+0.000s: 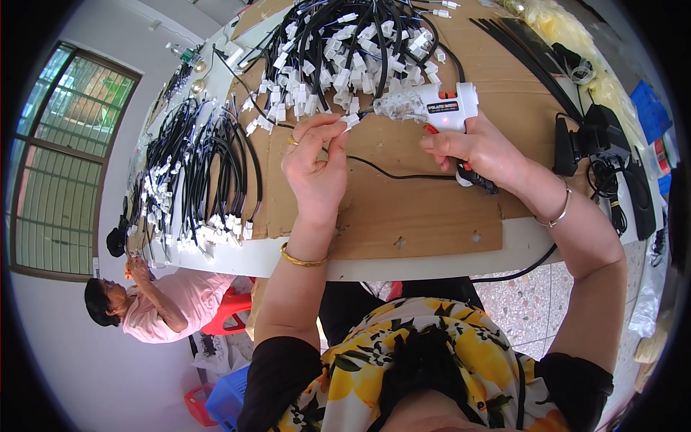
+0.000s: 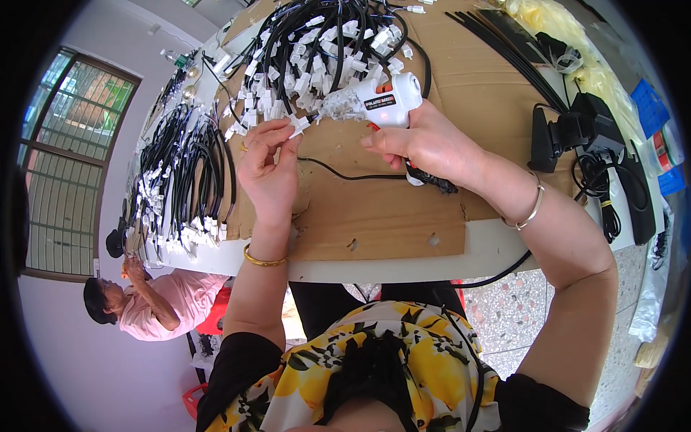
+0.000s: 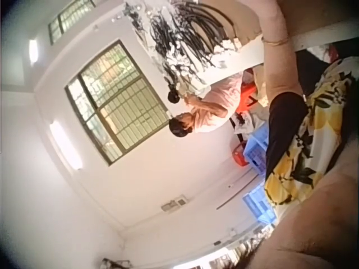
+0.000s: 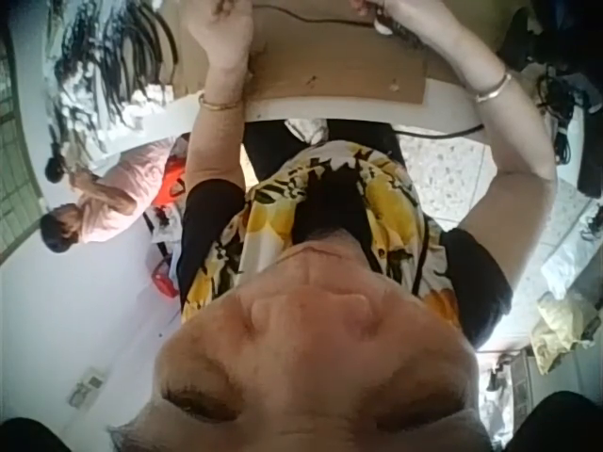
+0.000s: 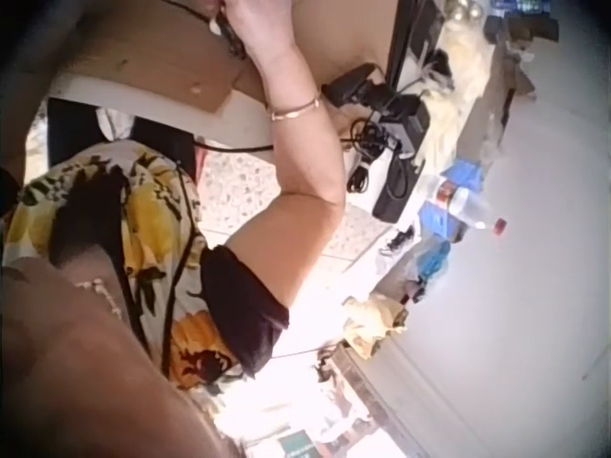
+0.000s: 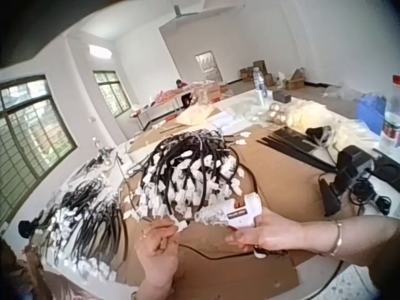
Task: Using a hot glue gun to attach small white plastic components to black electrical wires.
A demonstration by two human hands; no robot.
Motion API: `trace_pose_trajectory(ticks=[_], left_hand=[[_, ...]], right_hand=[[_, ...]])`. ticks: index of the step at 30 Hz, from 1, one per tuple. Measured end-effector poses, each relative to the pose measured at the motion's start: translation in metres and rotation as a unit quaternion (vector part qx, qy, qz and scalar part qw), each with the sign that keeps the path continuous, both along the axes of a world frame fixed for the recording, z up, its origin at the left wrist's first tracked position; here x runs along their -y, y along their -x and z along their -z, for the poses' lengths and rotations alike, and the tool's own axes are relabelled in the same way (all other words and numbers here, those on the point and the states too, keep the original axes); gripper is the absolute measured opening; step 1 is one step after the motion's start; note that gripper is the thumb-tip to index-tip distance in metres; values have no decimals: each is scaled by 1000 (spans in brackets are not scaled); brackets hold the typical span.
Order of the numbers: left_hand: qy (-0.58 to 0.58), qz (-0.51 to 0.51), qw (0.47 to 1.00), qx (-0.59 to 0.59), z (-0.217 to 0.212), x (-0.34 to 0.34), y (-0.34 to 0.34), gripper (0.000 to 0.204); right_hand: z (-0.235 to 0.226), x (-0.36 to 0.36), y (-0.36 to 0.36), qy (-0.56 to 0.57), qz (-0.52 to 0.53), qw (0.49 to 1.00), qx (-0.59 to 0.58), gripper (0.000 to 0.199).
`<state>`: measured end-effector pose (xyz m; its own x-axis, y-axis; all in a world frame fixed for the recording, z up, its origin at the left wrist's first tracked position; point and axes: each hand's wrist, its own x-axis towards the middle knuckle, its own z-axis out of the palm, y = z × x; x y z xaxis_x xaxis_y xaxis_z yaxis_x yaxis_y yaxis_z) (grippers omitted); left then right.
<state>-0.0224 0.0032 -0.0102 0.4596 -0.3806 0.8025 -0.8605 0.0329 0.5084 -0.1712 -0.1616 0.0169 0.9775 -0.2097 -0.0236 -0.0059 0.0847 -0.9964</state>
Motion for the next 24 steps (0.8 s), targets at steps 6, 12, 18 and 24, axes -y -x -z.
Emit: trace_pose_trajectory(ticks=[6, 12, 18, 24], left_hand=[[-5, 6, 1000, 1, 0, 1, 1, 19], [-5, 7, 1000, 8, -1, 1, 1, 19], [-5, 9, 1000, 9, -1, 2, 1, 19], [-7, 3, 1000, 8, 0, 1, 0, 19]], right_hand=[[0, 2, 0, 10, -16, 1000, -6, 14], [0, 3, 0, 13, -12, 1000, -22, 14], [-5, 2, 1, 12, -7, 1000, -28, 18], [-5, 0, 0, 28, 1, 999, -27, 18]])
